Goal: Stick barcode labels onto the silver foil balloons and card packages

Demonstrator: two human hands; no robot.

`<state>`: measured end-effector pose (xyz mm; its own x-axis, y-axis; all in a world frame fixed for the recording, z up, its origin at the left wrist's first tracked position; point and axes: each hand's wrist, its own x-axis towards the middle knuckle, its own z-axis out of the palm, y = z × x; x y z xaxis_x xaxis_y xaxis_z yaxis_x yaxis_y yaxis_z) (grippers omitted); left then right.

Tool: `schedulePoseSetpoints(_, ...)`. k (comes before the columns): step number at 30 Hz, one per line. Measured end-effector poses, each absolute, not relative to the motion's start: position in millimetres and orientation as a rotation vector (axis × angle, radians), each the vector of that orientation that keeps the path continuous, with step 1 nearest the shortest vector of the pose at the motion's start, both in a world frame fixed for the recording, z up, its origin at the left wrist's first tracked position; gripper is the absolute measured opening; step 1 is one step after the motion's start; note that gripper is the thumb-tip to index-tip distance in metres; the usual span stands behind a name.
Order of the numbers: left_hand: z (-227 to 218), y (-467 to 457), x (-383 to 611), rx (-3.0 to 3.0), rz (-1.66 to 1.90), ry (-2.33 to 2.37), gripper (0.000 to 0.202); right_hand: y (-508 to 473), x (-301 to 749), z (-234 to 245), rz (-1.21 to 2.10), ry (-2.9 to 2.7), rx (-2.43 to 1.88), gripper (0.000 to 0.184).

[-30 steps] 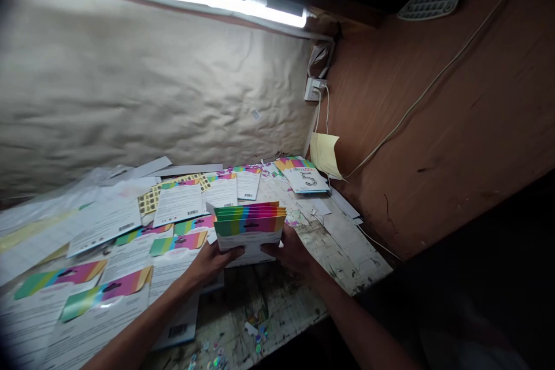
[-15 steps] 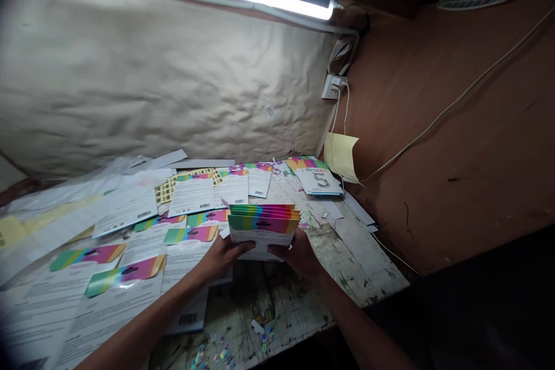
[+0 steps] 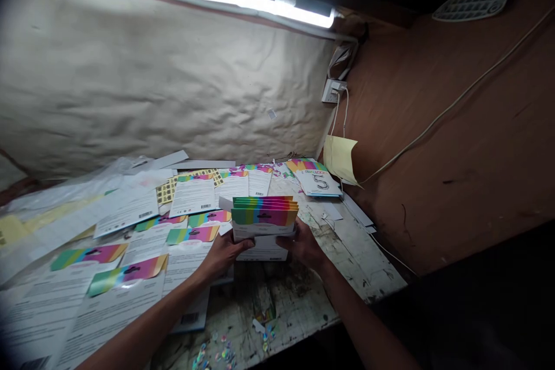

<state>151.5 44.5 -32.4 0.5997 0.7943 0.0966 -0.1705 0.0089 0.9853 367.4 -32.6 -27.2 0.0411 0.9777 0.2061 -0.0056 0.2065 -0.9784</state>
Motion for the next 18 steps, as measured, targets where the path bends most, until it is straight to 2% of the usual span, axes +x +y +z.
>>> schedulePoseSetpoints(9,-33,43,150,1.401,0.847,0.611,0.041,-40,353,-23,0.853,-1.224,-1.101,0.044)
schedulePoseSetpoints(14,-30,37,154,1.395,0.89,0.637,0.036,-43,346,-21,0.859,-1.194,-1.092,0.051)
schedulePoseSetpoints(18,-28,32,153,1.384,0.936,0.689,0.037,-48,334,-26,0.484,-1.098,-1.324,0.059)
